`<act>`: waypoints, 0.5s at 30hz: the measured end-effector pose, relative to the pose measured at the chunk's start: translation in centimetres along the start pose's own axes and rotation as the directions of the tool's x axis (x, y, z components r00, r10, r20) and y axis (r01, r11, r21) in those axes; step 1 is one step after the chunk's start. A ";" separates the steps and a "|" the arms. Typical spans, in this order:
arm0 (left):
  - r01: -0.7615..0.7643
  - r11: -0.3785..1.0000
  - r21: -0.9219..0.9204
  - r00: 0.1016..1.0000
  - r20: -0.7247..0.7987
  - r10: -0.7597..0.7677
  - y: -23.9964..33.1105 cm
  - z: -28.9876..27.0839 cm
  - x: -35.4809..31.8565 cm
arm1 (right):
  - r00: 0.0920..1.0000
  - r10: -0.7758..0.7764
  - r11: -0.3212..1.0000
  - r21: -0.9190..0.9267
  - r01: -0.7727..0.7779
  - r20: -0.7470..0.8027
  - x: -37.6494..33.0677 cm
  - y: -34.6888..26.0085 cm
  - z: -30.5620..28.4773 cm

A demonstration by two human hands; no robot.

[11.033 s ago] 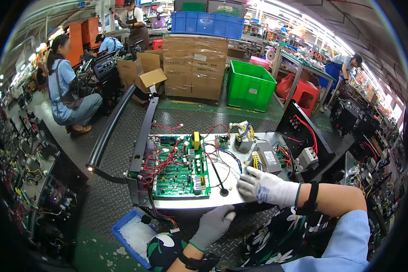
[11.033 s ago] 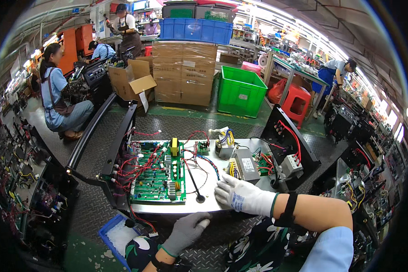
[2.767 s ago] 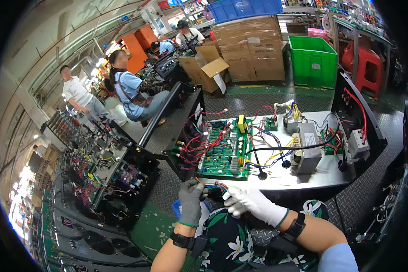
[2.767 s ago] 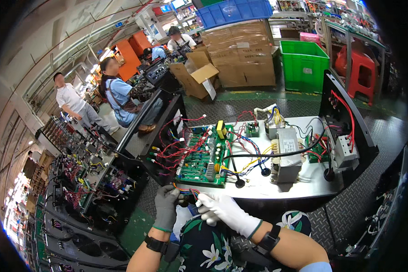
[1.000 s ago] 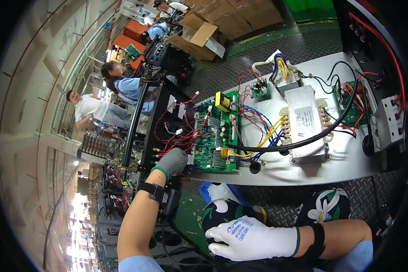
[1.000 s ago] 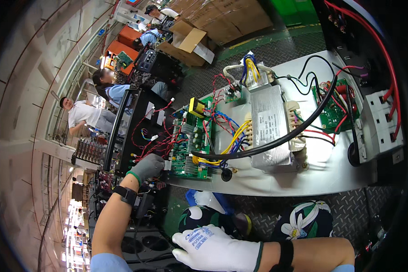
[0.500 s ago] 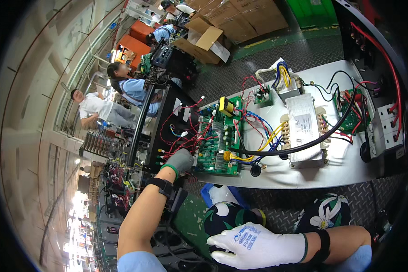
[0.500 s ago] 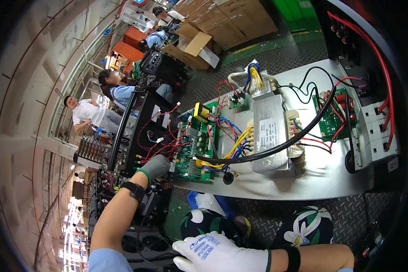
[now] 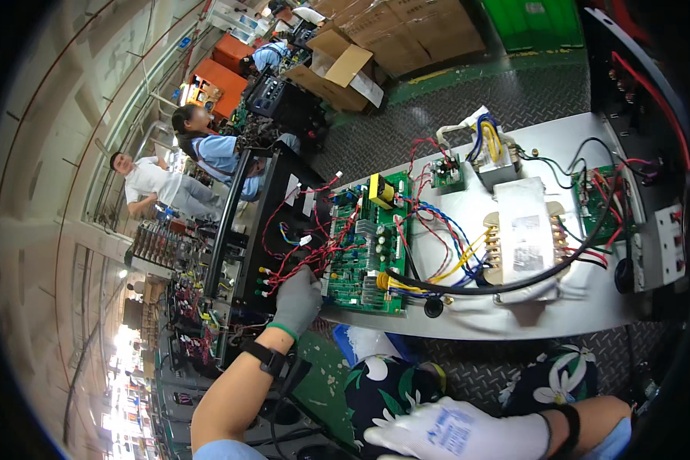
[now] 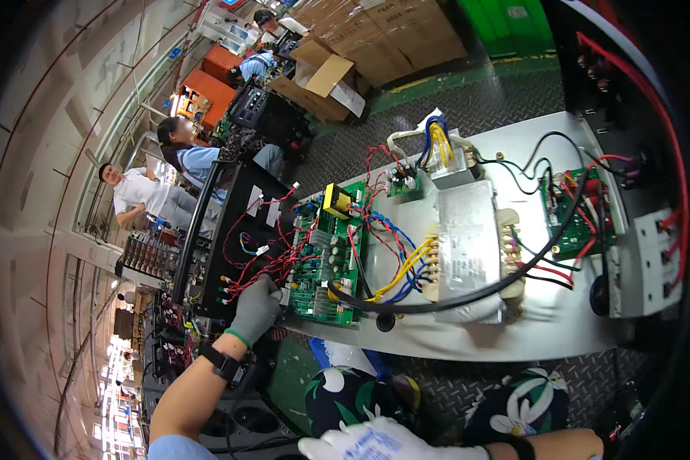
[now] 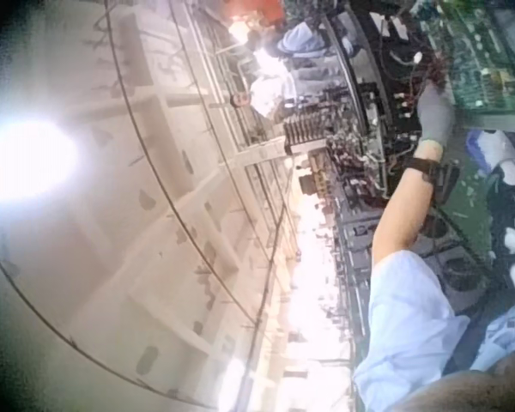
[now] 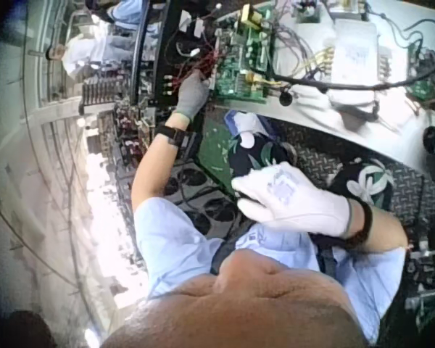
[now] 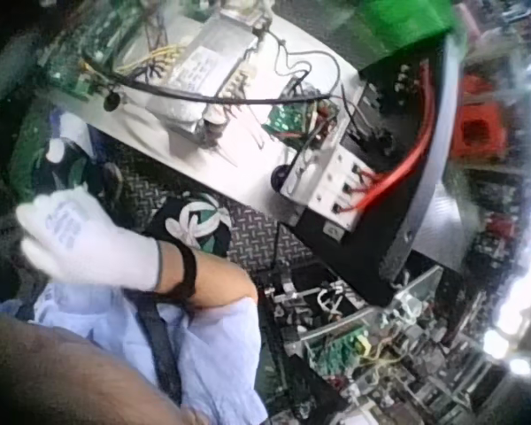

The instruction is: Connecting wiring and components inside a welding machine enclosure and testing controls.

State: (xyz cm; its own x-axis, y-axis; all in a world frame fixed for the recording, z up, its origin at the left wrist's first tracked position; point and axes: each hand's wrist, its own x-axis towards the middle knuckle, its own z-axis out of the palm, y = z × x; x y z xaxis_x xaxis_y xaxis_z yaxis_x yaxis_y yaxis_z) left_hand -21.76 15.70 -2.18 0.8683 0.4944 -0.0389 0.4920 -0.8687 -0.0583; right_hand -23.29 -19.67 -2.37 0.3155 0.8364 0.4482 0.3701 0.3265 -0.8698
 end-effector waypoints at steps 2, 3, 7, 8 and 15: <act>-0.079 0.996 -0.049 0.997 -0.006 0.079 1.5 1.1 0.8 | 0.994 0.012 0.999 -0.039 -0.017 -0.105 -1.2 -1.3 -1.2; -0.077 0.996 -0.048 0.997 -0.018 0.076 2.6 1.4 0.8 | 0.994 0.045 0.999 -0.008 -0.046 -0.099 -1.8 -1.2 -2.0; -0.068 0.994 -0.083 0.998 0.007 0.069 2.0 0.6 -0.1 | 0.986 0.155 0.984 0.093 -0.150 -0.053 -2.2 -0.6 -3.8; -0.076 0.994 -0.083 0.997 0.020 0.078 2.1 0.7 0.5 | 0.975 0.200 0.976 0.105 -0.190 -0.094 -2.4 -0.8 -3.7; -0.028 0.997 0.073 1.000 0.015 0.027 0.7 2.4 1.7 | 0.919 0.391 0.916 0.076 -0.394 0.048 -2.2 0.7 -4.8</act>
State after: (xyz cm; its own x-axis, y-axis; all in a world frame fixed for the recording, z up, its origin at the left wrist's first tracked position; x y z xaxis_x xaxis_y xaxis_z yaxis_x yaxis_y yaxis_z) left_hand -20.05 16.03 -4.67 0.8804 0.4711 -0.0555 0.4614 -0.8776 -0.1302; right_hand -19.57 -23.36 -2.97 0.3925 0.9176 0.0621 0.1482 0.0035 -0.9890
